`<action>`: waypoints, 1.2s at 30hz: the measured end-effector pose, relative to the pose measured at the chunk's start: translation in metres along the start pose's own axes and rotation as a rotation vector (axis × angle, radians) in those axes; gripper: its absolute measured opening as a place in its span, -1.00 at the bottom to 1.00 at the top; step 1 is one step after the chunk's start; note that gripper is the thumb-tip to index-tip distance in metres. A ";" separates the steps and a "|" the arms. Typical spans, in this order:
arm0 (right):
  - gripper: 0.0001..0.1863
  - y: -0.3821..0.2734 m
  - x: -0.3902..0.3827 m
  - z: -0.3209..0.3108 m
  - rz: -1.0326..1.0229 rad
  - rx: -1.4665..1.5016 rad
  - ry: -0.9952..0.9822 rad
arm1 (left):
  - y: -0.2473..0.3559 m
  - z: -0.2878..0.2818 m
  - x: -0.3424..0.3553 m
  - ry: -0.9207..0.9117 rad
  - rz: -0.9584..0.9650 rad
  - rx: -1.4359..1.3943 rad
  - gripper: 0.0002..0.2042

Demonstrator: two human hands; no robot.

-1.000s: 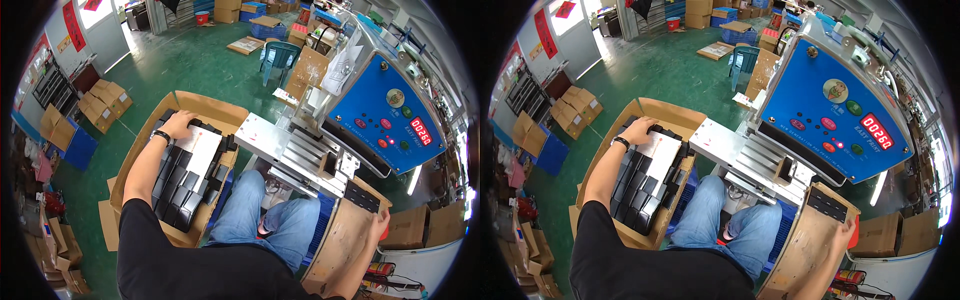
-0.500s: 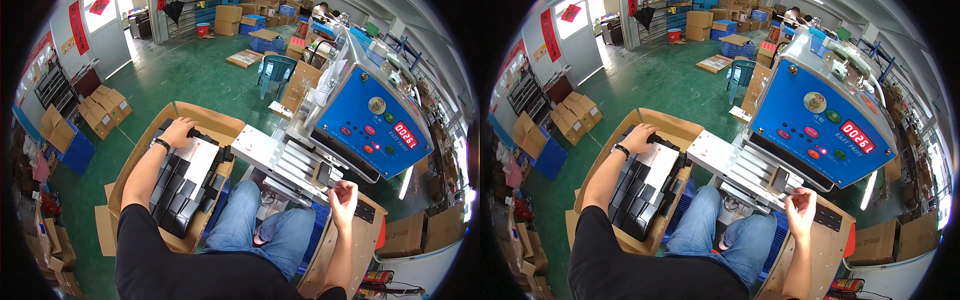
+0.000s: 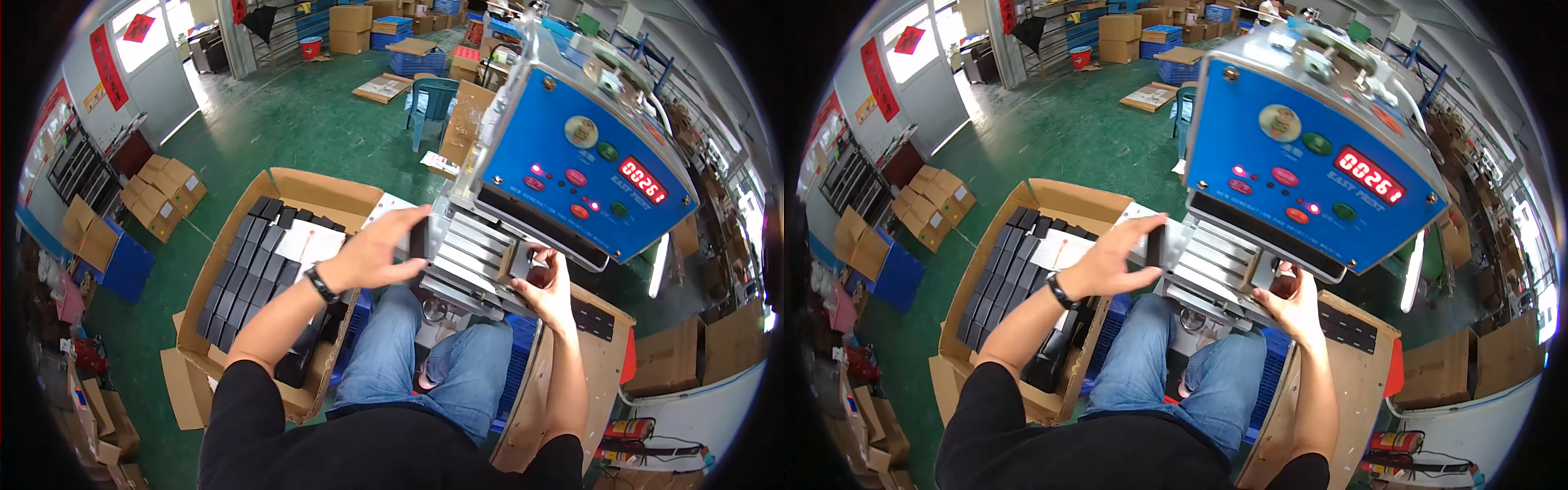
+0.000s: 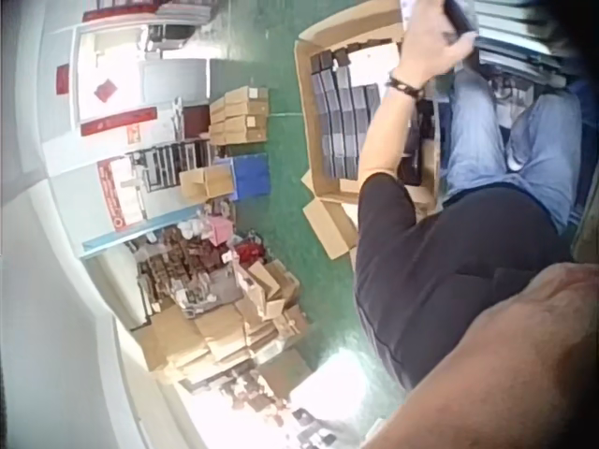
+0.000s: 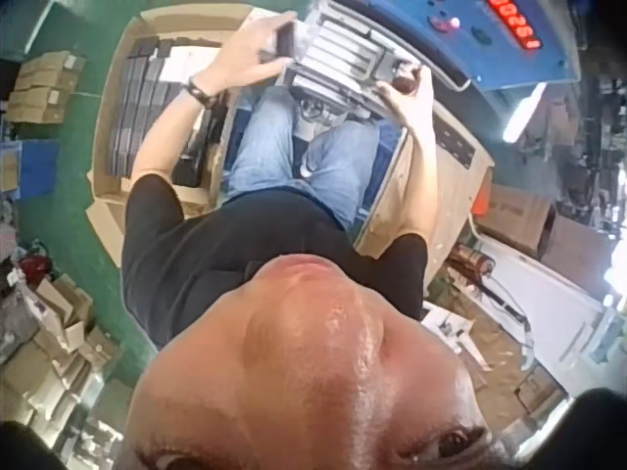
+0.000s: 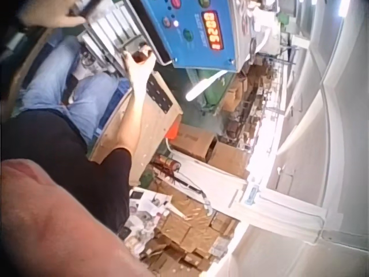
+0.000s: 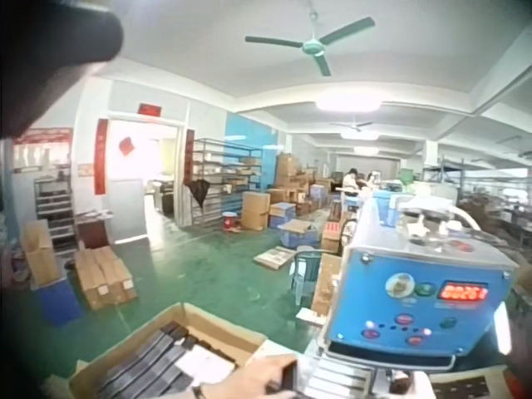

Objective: Operate a pad printing machine to stamp designs onto small black plastic components.

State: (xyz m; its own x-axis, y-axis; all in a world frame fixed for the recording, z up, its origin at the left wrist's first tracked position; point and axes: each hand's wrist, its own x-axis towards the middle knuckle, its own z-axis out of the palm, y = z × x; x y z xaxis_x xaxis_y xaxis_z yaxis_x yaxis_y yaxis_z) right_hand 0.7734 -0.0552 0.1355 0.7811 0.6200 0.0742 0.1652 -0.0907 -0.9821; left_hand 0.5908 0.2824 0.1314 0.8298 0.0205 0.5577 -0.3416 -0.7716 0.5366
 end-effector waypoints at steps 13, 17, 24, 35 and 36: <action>-0.33 0.091 -0.136 -0.152 -0.049 -0.115 0.646 | 0.039 0.117 0.094 -0.349 0.299 0.126 -0.44; -0.25 0.180 -0.167 -0.277 0.173 -0.521 1.084 | 0.051 0.116 0.109 -0.327 0.410 0.190 -0.43; -0.18 0.236 -0.144 -0.358 0.396 -0.648 1.227 | 0.070 0.110 0.115 -0.450 0.328 0.188 -0.44; -0.31 0.225 -0.085 -0.349 0.484 -0.548 1.233 | 0.080 0.110 0.118 -0.498 0.369 0.319 -0.41; -0.31 0.226 -0.089 -0.349 0.472 -0.510 1.269 | 0.075 0.112 0.117 -0.495 0.362 0.307 -0.40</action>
State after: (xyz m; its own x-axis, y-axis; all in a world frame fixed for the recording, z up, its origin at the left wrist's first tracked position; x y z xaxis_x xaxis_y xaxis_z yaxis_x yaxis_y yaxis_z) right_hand 0.9511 -0.4029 -0.0322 0.7751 -0.6177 0.1334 -0.2732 -0.5178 -0.8107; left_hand 0.7120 0.1552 0.1663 0.8160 -0.5091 0.2740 -0.5552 -0.8221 0.1261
